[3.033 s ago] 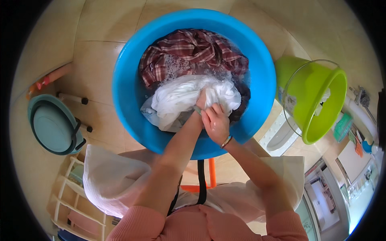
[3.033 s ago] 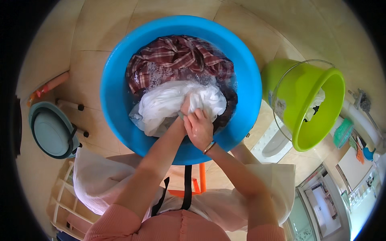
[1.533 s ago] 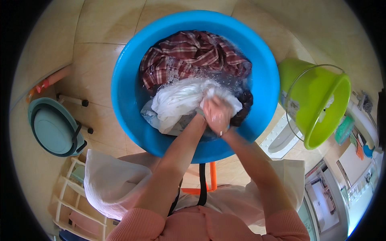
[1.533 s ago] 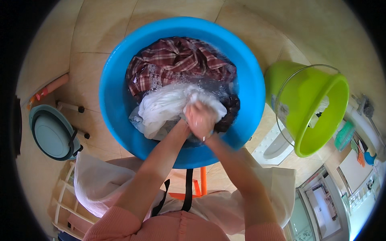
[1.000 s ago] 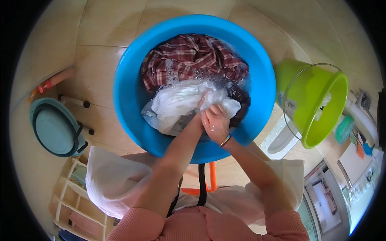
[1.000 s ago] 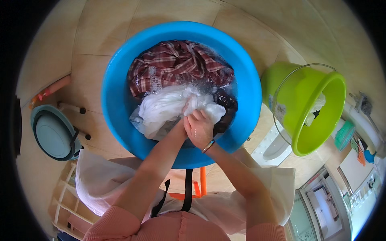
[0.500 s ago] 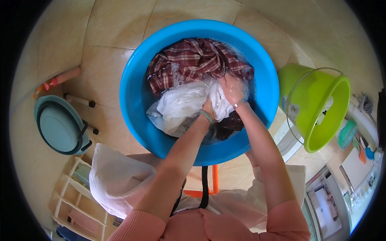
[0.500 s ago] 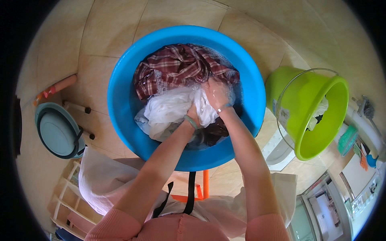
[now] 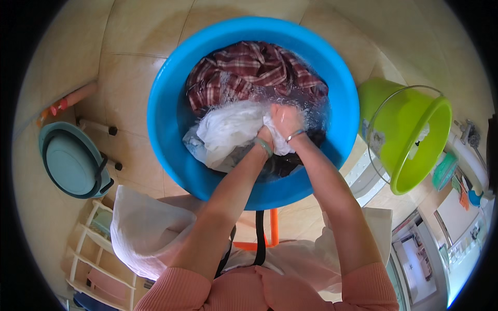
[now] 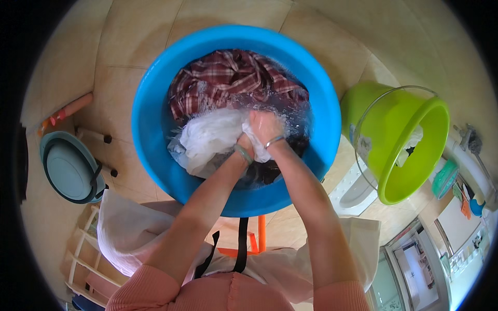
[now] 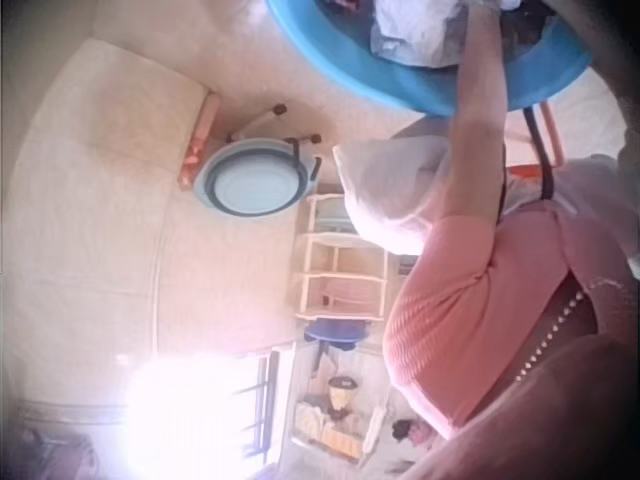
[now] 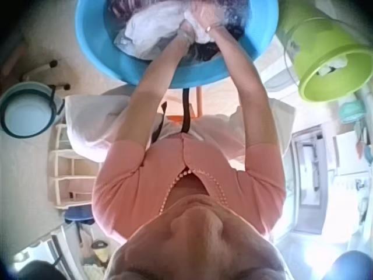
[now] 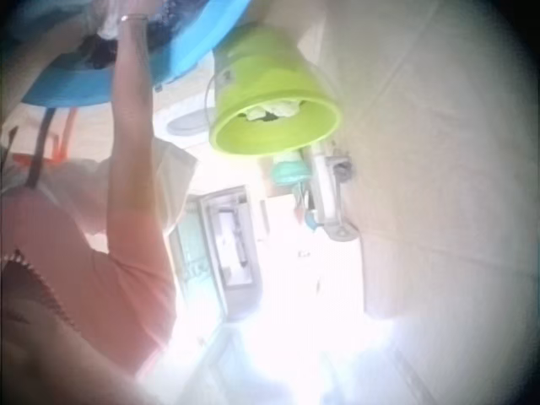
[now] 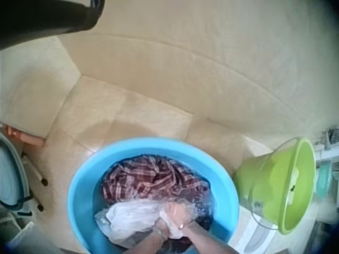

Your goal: The person hand washes various garments in a blue basin filled with soapy water. They scrub and rinse a dark garment, then a white garment, and finally a plaid garment, transferring each item to a green bucket after washing.

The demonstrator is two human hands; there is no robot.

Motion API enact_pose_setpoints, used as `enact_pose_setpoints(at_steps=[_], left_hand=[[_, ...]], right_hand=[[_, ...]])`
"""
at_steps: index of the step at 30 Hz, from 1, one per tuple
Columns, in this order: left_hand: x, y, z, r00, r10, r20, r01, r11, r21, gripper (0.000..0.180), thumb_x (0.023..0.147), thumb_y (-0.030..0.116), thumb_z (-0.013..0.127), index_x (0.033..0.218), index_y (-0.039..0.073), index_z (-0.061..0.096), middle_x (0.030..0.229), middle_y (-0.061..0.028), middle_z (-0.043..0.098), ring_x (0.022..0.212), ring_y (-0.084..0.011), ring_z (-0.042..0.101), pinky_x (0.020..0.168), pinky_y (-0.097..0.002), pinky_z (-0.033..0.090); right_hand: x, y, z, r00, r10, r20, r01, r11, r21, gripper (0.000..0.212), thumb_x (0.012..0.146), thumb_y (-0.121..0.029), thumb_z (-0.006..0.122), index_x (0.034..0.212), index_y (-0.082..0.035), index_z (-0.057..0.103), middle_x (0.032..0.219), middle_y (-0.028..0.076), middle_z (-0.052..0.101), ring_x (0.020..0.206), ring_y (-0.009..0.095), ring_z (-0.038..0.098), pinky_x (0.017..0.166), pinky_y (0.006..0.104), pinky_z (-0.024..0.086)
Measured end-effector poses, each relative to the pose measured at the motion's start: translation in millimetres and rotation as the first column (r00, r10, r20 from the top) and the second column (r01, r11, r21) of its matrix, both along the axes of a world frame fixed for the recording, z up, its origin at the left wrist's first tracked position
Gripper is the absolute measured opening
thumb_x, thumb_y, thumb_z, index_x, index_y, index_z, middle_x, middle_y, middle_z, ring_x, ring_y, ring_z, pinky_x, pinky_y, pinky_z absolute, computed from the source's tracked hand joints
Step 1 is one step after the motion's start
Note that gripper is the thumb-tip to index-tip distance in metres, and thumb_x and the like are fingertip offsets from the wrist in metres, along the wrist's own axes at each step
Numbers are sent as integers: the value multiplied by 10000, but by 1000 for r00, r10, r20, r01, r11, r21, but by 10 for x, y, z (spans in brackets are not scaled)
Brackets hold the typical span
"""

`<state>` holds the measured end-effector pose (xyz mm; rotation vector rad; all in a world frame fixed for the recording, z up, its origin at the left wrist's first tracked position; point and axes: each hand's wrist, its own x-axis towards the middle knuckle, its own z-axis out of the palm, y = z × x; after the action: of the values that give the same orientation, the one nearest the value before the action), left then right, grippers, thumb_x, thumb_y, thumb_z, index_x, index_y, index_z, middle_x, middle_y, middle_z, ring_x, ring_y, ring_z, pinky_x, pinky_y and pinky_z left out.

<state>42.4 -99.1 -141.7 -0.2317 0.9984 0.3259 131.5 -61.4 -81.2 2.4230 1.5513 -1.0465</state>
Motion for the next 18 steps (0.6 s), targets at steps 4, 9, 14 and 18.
enact_pose_setpoints(at_steps=[4,9,14,18], left_hand=[[130,226,308,973,83,-216,-129,970,-205,514,989,526,382,1237,120,575,1166,-70,641,1088,-258,598,999,-429,453],[52,-10,46,995,93,-47,-94,995,-34,484,956,487,469,1212,90,577,1104,-93,642,1041,-300,599,995,-467,437],[-115,-90,-61,992,-117,-45,125,958,258,475,969,485,455,1215,98,577,1143,-73,636,1061,-269,596,968,-429,462],[-66,-96,49,979,-112,-172,152,959,241,468,979,484,444,1217,104,578,1175,-56,631,1077,-244,594,945,-398,482]], right_hand=[[315,239,-381,926,328,189,-328,944,-31,184,853,-224,597,822,-111,739,856,141,706,823,315,700,642,414,560],[78,-22,126,961,172,217,-231,930,287,200,878,-247,582,756,-94,625,912,103,665,612,299,661,541,405,541],[-404,-618,565,993,91,-80,-31,828,560,215,842,-181,656,693,-90,532,744,92,536,586,303,570,522,414,477],[-175,-326,107,990,135,-26,-96,811,577,208,859,-156,629,680,-89,547,727,105,592,570,323,586,504,437,476]])
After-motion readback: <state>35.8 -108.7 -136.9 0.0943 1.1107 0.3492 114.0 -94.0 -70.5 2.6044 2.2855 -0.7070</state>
